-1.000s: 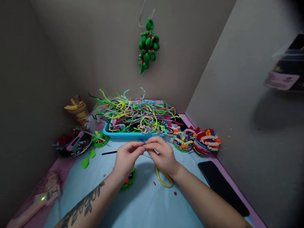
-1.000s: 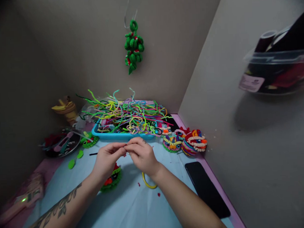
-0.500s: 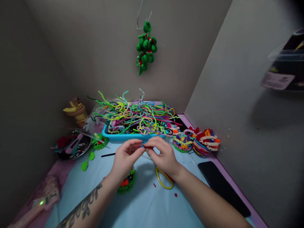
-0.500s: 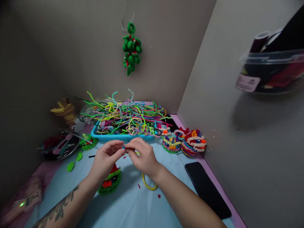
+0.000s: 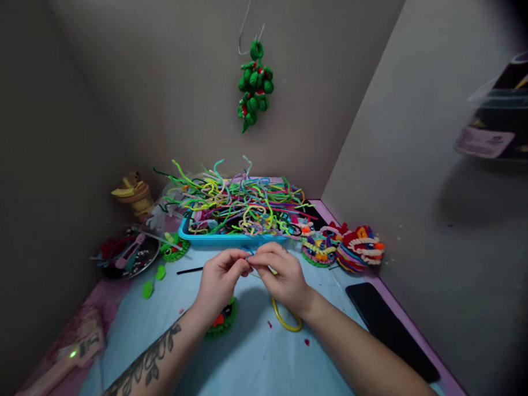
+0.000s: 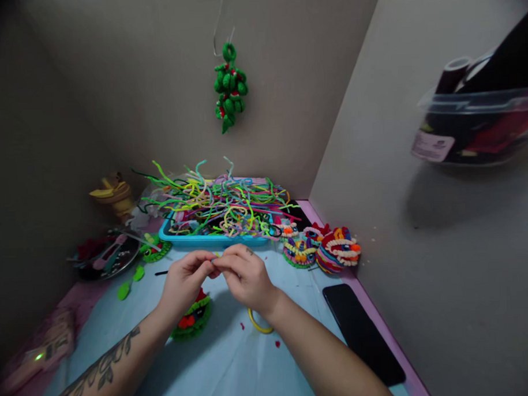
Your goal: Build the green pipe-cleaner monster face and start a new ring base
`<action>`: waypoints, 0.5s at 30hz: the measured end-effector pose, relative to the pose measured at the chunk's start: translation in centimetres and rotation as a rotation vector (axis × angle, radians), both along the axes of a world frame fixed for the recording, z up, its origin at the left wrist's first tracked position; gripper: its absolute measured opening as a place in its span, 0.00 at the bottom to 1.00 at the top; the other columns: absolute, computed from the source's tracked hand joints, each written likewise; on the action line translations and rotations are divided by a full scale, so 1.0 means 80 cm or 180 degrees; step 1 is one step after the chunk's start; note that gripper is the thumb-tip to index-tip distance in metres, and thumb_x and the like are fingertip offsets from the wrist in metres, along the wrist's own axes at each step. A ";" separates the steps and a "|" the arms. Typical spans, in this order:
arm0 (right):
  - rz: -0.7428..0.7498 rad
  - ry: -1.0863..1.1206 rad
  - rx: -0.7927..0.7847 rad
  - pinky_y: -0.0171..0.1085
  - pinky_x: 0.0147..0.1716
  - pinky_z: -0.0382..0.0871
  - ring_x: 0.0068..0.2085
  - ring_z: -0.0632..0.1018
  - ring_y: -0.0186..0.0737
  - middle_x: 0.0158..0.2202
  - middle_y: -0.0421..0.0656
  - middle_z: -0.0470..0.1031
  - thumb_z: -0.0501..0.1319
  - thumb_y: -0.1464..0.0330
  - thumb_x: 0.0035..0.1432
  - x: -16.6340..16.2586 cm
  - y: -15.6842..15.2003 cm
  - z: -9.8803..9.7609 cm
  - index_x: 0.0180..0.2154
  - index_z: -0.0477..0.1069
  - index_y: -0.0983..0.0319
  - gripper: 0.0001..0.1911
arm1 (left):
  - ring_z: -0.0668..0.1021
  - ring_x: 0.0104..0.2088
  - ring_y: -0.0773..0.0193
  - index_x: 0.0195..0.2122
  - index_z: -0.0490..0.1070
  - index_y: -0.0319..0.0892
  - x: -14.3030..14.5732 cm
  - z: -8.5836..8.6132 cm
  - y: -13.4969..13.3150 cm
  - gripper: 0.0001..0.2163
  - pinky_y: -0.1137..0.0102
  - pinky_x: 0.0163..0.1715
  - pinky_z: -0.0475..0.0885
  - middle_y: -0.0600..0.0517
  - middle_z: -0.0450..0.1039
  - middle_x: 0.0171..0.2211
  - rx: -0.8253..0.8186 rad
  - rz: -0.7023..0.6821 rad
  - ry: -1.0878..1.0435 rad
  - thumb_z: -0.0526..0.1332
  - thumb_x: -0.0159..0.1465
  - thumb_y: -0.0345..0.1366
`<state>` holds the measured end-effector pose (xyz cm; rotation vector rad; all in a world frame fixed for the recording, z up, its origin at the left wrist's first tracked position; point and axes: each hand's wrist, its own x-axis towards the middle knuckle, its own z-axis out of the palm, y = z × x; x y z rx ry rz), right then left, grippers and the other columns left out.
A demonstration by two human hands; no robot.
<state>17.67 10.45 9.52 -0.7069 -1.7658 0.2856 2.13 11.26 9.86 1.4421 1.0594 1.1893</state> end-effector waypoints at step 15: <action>0.0060 0.0094 -0.0180 0.37 0.35 0.70 0.35 0.74 0.37 0.32 0.43 0.72 0.56 0.77 0.58 -0.003 0.002 -0.001 0.37 0.75 0.59 0.11 | 0.73 0.22 0.68 0.29 0.73 0.39 0.000 -0.004 0.005 0.08 0.74 0.24 0.68 0.54 0.72 0.20 -0.0411 -0.0267 -0.0326 0.63 0.57 0.40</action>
